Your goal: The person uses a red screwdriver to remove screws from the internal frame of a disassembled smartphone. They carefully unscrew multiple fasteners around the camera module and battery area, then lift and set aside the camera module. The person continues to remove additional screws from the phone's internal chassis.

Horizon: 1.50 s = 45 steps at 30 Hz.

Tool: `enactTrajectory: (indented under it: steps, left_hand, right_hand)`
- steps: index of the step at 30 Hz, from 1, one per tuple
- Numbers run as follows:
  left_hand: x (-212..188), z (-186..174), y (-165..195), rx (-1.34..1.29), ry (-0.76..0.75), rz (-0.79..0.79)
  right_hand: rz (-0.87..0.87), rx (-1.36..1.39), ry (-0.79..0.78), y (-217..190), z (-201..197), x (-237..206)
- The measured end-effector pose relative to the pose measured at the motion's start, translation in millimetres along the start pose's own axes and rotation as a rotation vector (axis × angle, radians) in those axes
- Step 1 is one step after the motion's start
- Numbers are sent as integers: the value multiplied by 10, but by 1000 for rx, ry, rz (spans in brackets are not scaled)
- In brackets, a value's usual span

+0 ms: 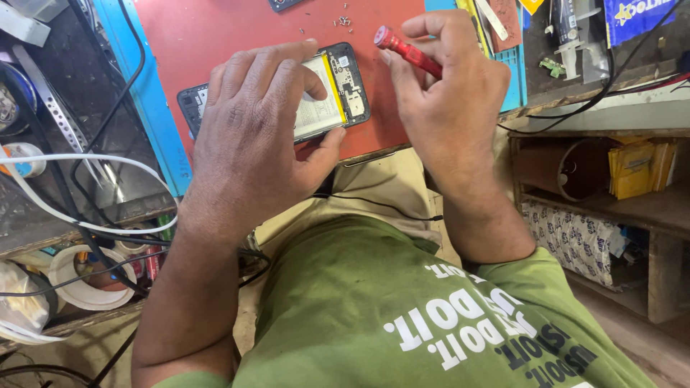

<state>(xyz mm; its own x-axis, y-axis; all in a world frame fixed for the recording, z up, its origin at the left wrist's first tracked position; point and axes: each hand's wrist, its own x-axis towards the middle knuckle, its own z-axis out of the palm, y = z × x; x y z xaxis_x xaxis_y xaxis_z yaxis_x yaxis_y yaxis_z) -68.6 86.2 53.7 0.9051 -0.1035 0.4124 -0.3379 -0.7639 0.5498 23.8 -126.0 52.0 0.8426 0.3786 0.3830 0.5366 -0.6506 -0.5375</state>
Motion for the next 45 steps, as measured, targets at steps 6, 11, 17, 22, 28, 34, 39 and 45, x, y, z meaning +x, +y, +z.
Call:
enactTrajectory:
  steps: [6, 11, 17, 22, 28, 34, 39, 45]
  left_hand:
    - [-83, -161, -114, -9, 3, 1]
    - [-180, -274, -228, -21, 11, 11]
    - [-251, -317, -335, -34, 8, 20]
    - [-254, -345, -411, -36, 10, 26]
    - [-213, -290, -402, -29, 10, 26]
    - [-207, -256, -400, -31, 6, 25]
    - [-258, -280, -448, -45, 25, 31]
    - [-445, -420, -652, -70, 17, 0]
  right_hand:
    - [-40, -3, -14, -205, 153, 37]
    - [-9, 98, -42, -253, 274, 40]
    - [-133, 211, -158, -94, 234, 125]
    - [-141, 277, -256, -43, 160, 277]
    - [-178, 59, -152, -206, 199, 255]
    - [-172, -8, -132, -290, 309, 200]
    - [-200, 75, -147, -275, 375, 239]
    - [-28, 413, -310, -379, 611, 40]
